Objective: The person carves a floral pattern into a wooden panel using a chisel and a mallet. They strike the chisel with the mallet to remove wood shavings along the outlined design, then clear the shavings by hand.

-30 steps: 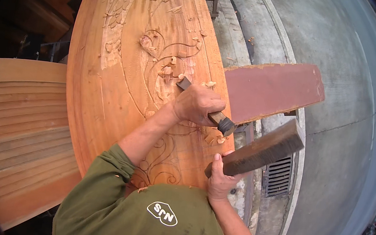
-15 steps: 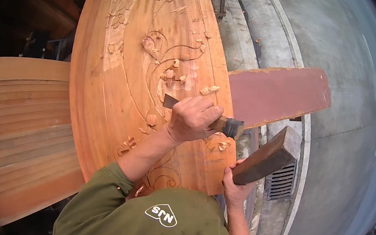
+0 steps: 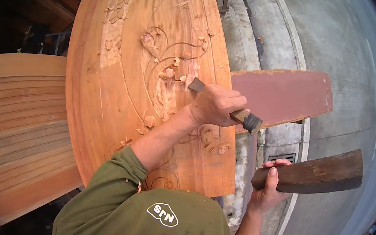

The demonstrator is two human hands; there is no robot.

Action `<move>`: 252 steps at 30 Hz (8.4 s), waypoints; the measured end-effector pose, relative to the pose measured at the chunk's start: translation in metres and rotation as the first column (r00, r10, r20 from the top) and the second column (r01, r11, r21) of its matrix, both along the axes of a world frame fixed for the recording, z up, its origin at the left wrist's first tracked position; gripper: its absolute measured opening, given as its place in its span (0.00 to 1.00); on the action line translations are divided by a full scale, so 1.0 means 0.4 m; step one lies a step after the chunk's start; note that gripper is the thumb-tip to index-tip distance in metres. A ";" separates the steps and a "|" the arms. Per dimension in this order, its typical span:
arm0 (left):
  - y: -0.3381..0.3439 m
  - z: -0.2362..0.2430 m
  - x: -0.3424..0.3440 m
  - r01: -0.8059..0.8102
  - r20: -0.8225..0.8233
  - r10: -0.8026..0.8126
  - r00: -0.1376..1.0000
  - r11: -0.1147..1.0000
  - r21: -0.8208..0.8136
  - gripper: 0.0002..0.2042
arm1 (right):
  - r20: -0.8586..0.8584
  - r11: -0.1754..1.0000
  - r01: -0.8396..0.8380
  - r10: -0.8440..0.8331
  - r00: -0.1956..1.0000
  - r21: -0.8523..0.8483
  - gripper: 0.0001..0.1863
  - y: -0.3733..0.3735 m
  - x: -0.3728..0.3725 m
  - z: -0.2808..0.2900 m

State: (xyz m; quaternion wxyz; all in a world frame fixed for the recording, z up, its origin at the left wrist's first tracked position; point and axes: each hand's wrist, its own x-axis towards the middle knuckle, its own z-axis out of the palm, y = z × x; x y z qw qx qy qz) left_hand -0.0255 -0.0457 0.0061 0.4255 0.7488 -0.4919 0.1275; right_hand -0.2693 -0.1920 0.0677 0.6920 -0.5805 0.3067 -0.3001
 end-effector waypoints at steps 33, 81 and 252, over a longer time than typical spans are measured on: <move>-0.005 -0.032 0.015 -0.100 0.009 0.100 0.995 0.995 -0.005 0.19 | -0.348 0.935 -0.299 0.221 0.911 -0.190 0.59 0.069 0.076 -0.141; 0.386 0.071 0.091 -0.269 0.028 0.322 0.946 0.735 0.622 0.30 | -0.008 0.852 -0.460 0.477 0.879 0.251 0.59 0.175 -0.098 -0.171; -0.070 0.024 -0.222 -0.199 0.021 0.198 0.980 0.966 0.164 0.18 | -0.191 0.995 -0.043 0.059 0.980 0.090 0.24 -0.065 -0.274 -0.198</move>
